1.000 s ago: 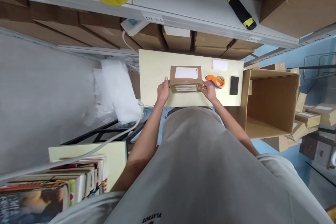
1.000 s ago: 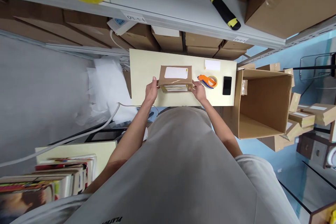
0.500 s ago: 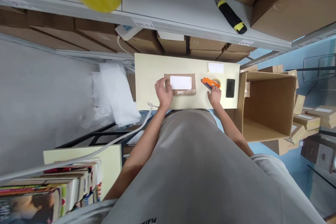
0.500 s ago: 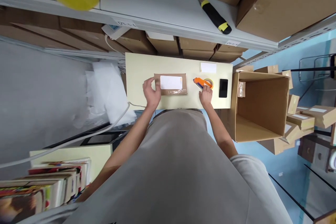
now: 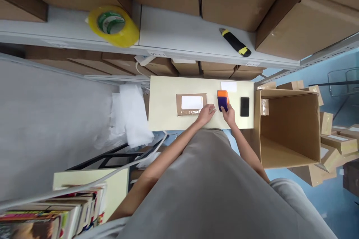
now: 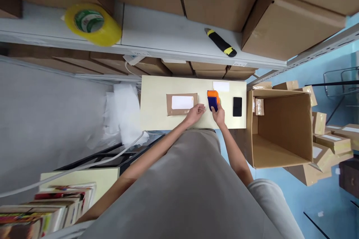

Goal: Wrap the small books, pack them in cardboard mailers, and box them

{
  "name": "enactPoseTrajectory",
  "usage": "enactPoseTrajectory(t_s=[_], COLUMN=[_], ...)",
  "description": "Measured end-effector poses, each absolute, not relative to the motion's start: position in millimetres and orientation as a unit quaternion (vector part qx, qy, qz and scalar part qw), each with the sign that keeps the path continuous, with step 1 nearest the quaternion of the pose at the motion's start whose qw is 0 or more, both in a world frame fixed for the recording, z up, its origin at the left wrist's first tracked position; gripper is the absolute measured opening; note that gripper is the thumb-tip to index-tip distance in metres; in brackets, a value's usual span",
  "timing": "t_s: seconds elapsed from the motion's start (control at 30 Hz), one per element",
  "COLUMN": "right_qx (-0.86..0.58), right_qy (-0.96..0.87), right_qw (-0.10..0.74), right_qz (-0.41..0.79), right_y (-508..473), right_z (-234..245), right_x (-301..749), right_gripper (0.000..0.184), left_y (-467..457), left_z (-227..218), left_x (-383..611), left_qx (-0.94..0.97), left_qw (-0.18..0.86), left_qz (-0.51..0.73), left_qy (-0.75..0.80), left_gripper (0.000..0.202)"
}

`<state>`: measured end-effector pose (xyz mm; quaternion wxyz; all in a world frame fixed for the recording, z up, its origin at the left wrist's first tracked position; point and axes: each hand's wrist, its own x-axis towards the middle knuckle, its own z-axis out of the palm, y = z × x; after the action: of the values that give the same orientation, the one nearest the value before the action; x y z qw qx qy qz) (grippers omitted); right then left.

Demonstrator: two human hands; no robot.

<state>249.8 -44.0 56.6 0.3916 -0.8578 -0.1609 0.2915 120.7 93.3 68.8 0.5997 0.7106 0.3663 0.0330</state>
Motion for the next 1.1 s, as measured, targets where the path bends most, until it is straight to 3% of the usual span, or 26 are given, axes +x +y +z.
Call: enactPoseTrajectory(t_s=[0.1, 0.17, 0.43, 0.6, 0.73, 0.83, 0.97, 1.1], right_qx=[-0.757, -0.720, -0.700, -0.697, -0.745, -0.761, -0.726, -0.695], right_qy=[-0.143, -0.154, -0.391, -0.562, -0.614, -0.624, -0.620, -0.585], right_qw=[0.546, 0.586, 0.558, 0.432, 0.254, 0.175, 0.295, 0.418], right_qz=[0.328, 0.339, 0.215, 0.106, 0.059, 0.041, 0.042, 0.023], right_y=[-36.0, -25.8, 68.0, 176.4, 247.9, 276.5, 278.5, 210.9], right_z=[80.8, 96.7, 188.8, 250.5, 262.9, 255.5, 248.6, 235.6], right_x=[244.1, 241.0, 259.9, 302.2, 324.5, 327.5, 326.3, 344.0], right_gripper=[0.061, 0.066, 0.071, 0.074, 0.065, 0.064, 0.062, 0.060], left_y=[95.9, 100.4, 153.1, 222.6, 235.5, 212.2, 177.3, 159.6], left_z=[80.5, 92.0, 176.6, 214.7, 201.9, 183.9, 161.8, 126.5], left_x=[126.4, 127.4, 140.5, 168.1, 169.8, 162.7, 157.4, 153.2], left_qx=[0.707, 0.701, 0.651, 0.594, 0.553, 0.553, 0.589, 0.623], left_qw=[0.611, 0.620, 0.599, 0.570, 0.563, 0.565, 0.560, 0.553], left_qz=[0.076, 0.125, 0.352, 0.464, 0.484, 0.460, 0.393, 0.311], left_qy=[0.347, 0.329, 0.305, 0.328, 0.379, 0.405, 0.430, 0.456], left_gripper=[0.014, 0.013, 0.029, 0.044, 0.060, 0.055, 0.049, 0.047])
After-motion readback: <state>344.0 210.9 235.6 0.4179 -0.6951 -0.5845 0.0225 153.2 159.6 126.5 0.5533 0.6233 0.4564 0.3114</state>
